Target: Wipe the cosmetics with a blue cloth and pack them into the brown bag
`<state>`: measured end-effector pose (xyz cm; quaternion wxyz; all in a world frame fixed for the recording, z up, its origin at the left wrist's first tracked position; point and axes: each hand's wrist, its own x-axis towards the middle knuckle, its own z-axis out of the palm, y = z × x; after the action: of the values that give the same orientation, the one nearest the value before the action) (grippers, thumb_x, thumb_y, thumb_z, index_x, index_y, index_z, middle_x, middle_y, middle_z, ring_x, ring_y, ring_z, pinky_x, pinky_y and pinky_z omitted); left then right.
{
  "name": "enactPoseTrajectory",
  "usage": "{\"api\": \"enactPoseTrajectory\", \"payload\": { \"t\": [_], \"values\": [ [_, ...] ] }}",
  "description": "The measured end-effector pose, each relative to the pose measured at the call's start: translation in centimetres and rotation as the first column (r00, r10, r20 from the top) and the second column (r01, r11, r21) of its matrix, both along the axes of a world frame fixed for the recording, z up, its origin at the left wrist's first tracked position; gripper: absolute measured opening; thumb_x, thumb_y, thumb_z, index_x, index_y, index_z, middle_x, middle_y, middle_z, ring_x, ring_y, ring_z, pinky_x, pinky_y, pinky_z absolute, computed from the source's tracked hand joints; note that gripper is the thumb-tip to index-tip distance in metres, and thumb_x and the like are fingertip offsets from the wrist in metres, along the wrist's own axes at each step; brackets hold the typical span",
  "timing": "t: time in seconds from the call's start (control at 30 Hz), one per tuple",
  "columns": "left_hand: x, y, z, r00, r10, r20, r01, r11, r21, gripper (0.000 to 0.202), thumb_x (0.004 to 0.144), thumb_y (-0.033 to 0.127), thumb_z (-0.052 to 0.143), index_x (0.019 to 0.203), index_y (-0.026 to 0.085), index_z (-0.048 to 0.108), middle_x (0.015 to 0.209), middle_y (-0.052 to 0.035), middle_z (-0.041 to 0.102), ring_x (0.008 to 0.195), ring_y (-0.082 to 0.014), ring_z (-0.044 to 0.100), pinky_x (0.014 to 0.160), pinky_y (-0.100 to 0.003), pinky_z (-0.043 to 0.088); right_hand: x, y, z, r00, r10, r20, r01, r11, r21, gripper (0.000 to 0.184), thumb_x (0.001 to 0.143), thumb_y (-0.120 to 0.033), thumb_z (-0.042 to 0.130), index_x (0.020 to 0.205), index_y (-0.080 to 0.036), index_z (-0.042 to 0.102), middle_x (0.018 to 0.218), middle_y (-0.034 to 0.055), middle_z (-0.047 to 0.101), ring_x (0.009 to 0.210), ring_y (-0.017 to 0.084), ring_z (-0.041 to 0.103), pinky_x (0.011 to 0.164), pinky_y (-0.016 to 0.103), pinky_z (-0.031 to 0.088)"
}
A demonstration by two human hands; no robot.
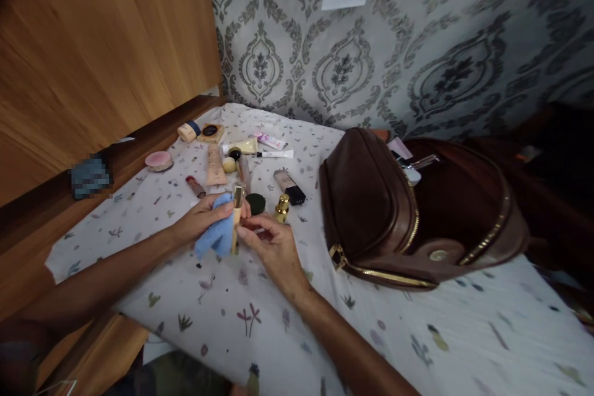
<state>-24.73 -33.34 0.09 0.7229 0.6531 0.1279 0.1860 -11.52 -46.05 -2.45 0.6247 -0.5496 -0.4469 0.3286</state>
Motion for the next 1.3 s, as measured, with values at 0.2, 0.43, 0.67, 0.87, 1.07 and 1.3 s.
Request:
{"api": "enactPoseTrajectory", "payload": {
  "t": [0.2, 0.43, 0.67, 0.87, 1.07, 1.3],
  "values": [
    [-0.8, 0.8, 1.1, 0.987, -0.126, -0.103, 0.143, 0.974, 0.178, 0.046, 0.086, 0.059, 0.064, 0.073, 0.015, 0.063, 0.065, -0.0022, 0.061, 0.056, -0.0124, 0.053, 0.052, -0.022, 0.041, 0.4, -0.9, 2.6, 0.998, -0.061, -0.011, 0.062, 0.998, 0.014, 0.038, 0.082, -0.047, 0.074, 0.110, -0.023, 0.069, 0.081, 0.0002, 0.064, 0.070, 0.014, 0.058, 0.058, 0.026, 0.047],
    [-0.7, 1.3, 1.8, 0.880, -0.330, -0.340, 0.428, 0.862, 0.272, 0.038, 0.085, 0.052, 0.066, 0.076, 0.015, 0.060, 0.062, 0.0024, 0.051, 0.056, -0.0113, 0.048, 0.052, -0.022, 0.038, 0.7, -1.9, 2.4, 0.999, -0.013, -0.032, 0.014, 1.000, 0.022, 0.032, 0.082, -0.050, 0.074, 0.093, -0.020, 0.069, 0.069, -0.0020, 0.060, 0.055, 0.010, 0.051, 0.048, 0.024, 0.042],
    [-1.6, 3.7, 1.6, 0.847, -0.273, -0.456, 0.432, 0.852, 0.294, 0.038, 0.077, 0.048, 0.075, 0.066, 0.015, 0.059, 0.060, 0.0035, 0.047, 0.055, -0.0099, 0.044, 0.049, -0.020, 0.034, 4.0, -4.2, 2.0, 0.921, -0.272, -0.277, 0.318, 0.938, 0.137, 0.029, 0.078, -0.045, 0.081, 0.090, -0.022, 0.069, 0.068, -0.0023, 0.063, 0.056, 0.010, 0.054, 0.050, 0.021, 0.043],
    [-1.1, 2.0, 0.7, 0.942, -0.091, -0.322, 0.167, 0.962, 0.215, 0.039, 0.078, 0.053, 0.074, 0.086, 0.015, 0.072, 0.068, 0.0009, 0.057, 0.059, -0.0106, 0.049, 0.053, -0.020, 0.037, 3.1, -4.4, 1.7, 0.860, -0.229, -0.456, 0.312, 0.943, 0.116, 0.034, 0.070, -0.042, 0.087, 0.088, -0.021, 0.068, 0.076, 0.0007, 0.070, 0.068, 0.013, 0.063, 0.059, 0.023, 0.047],
    [1.8, -4.7, -1.4, 0.994, 0.094, -0.063, -0.100, 0.990, -0.100, 0.055, 0.065, 0.051, 0.086, 0.106, 0.017, 0.069, 0.085, -0.0025, 0.066, 0.073, -0.0149, 0.059, 0.065, -0.024, 0.049, -0.2, -4.0, 0.9, 0.907, -0.070, -0.416, 0.123, 0.987, 0.101, 0.039, 0.069, -0.049, 0.086, 0.083, -0.022, 0.062, 0.076, -0.0003, 0.069, 0.063, 0.013, 0.060, 0.060, 0.025, 0.047],
    [2.0, -6.1, -1.3, 0.971, 0.239, -0.002, -0.233, 0.948, -0.217, 0.050, 0.060, 0.054, 0.088, 0.082, 0.014, 0.069, 0.068, 0.0001, 0.064, 0.062, -0.0124, 0.058, 0.060, -0.023, 0.048, -1.2, -4.1, 0.2, 0.966, -0.047, -0.253, 0.063, 0.996, 0.057, 0.044, 0.075, -0.060, 0.078, 0.080, -0.021, 0.059, 0.062, -0.0053, 0.055, 0.051, 0.009, 0.044, 0.048, 0.022, 0.038]
  ]
}}
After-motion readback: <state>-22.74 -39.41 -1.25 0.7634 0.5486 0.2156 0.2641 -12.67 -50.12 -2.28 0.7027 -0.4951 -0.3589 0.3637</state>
